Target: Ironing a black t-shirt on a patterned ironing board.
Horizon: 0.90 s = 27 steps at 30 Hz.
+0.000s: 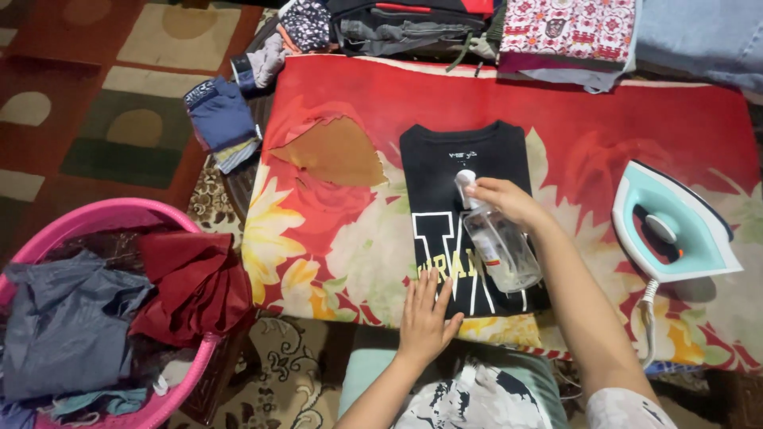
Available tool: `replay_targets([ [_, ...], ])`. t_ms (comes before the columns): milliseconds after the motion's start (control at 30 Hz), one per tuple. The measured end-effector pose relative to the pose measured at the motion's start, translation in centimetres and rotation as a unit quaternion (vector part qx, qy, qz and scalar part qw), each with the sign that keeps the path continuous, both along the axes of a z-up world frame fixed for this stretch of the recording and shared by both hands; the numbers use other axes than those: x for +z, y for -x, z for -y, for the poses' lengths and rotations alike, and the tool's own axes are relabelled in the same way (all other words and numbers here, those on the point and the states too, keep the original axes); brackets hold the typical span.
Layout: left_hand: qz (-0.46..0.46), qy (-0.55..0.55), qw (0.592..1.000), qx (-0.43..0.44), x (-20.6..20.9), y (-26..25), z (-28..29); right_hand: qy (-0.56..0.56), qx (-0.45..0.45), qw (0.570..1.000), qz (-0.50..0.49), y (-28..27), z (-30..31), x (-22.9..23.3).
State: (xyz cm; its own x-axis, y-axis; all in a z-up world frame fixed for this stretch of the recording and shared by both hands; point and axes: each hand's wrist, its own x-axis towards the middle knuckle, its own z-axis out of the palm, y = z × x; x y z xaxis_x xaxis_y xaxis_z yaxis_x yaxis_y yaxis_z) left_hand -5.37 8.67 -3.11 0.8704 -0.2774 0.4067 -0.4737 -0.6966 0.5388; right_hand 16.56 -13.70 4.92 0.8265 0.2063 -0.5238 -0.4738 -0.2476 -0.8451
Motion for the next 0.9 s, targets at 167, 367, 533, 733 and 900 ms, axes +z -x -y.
replay_targets([
  [167, 0.006, 0.004, 1.000, -0.002, -0.5, -0.1, 0.0, 0.017, 0.004, 0.998, 0.068, -2.6, -2.8, -1.1],
  [367, 0.016, 0.001, 1.000, -0.002, -0.7, -0.1, 0.0, 0.015, -0.014, 0.998, 0.063, -4.6, -5.0, 0.5],
  [533, 0.016, 0.003, 1.000, -0.003, -0.9, -0.1, 0.0, 0.028, 0.027, 0.996, 0.079, -3.4, -3.4, -1.6],
  [733, 0.023, 0.008, 1.000, -0.003, -0.9, -0.2, 0.0, 0.073, 0.024, 0.996, 0.035, 0.9, -0.6, 1.0],
  [900, 0.017, 0.009, 1.000, -0.006, -0.6, -0.1, 0.0, 0.146, -0.013, 0.986, 0.079, 2.0, 4.8, 0.8],
])
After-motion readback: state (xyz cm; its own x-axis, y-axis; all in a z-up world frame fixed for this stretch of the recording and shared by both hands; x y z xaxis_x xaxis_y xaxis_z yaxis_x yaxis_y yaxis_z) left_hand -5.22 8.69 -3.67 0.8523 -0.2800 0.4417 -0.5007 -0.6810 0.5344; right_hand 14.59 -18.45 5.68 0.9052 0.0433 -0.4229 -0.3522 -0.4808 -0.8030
